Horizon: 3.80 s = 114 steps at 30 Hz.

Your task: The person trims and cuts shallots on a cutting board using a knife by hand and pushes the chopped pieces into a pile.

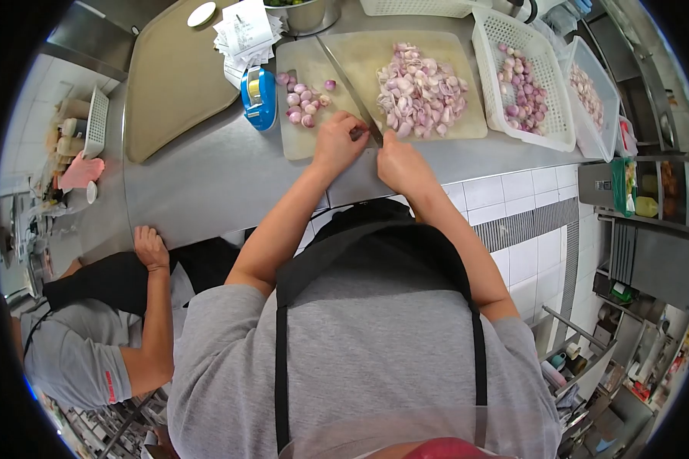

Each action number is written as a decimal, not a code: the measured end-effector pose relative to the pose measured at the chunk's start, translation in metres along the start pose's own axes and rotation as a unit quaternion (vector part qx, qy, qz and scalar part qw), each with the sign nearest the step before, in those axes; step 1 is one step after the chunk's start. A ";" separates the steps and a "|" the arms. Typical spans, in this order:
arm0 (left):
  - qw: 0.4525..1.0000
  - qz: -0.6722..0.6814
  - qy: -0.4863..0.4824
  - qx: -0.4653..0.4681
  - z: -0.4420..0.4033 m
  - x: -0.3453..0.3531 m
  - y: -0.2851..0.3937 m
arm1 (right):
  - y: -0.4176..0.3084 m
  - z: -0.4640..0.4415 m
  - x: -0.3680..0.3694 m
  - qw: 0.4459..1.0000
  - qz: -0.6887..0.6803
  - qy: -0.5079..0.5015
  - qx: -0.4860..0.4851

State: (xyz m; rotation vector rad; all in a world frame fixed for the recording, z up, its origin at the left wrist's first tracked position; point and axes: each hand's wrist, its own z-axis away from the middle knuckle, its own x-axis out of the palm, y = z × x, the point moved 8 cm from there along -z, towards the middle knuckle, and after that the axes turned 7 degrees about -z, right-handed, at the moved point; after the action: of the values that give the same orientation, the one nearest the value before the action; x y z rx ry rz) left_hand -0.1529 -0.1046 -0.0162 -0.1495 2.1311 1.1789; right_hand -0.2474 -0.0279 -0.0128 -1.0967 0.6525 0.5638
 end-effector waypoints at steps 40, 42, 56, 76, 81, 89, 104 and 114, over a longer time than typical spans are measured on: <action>0.998 0.034 0.054 0.019 0.012 -0.001 0.015 | -0.013 0.019 -0.037 0.995 0.016 -0.081 0.054; 0.996 0.047 0.069 0.018 0.011 -0.001 0.014 | -0.011 0.020 -0.034 0.995 0.016 -0.086 0.055; 0.998 0.044 0.037 -0.005 0.010 0.000 0.009 | -0.010 0.018 -0.032 0.991 -0.011 -0.112 0.074; 0.994 0.083 0.063 0.008 0.010 0.001 0.006 | -0.016 0.021 -0.033 0.987 -0.073 -0.115 0.089; 0.997 0.058 0.047 -0.001 0.009 0.001 0.007 | -0.010 0.013 -0.018 0.997 -0.010 -0.062 0.033; 0.997 0.061 0.047 -0.015 0.008 0.002 0.006 | -0.004 0.003 -0.005 0.999 0.044 0.006 -0.009; 0.996 0.002 0.002 -0.093 0.010 -0.005 0.007 | -0.012 0.006 -0.022 0.998 0.018 -0.059 0.013; 0.995 -0.088 0.039 -0.017 0.003 -0.001 0.019 | -0.009 0.002 -0.030 0.998 0.049 -0.025 -0.027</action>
State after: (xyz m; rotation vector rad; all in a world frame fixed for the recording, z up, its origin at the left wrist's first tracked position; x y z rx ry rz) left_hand -0.1587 -0.0914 -0.0033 -0.3964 2.1177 1.1220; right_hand -0.2614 -0.0323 0.0147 -1.1028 0.6520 0.6944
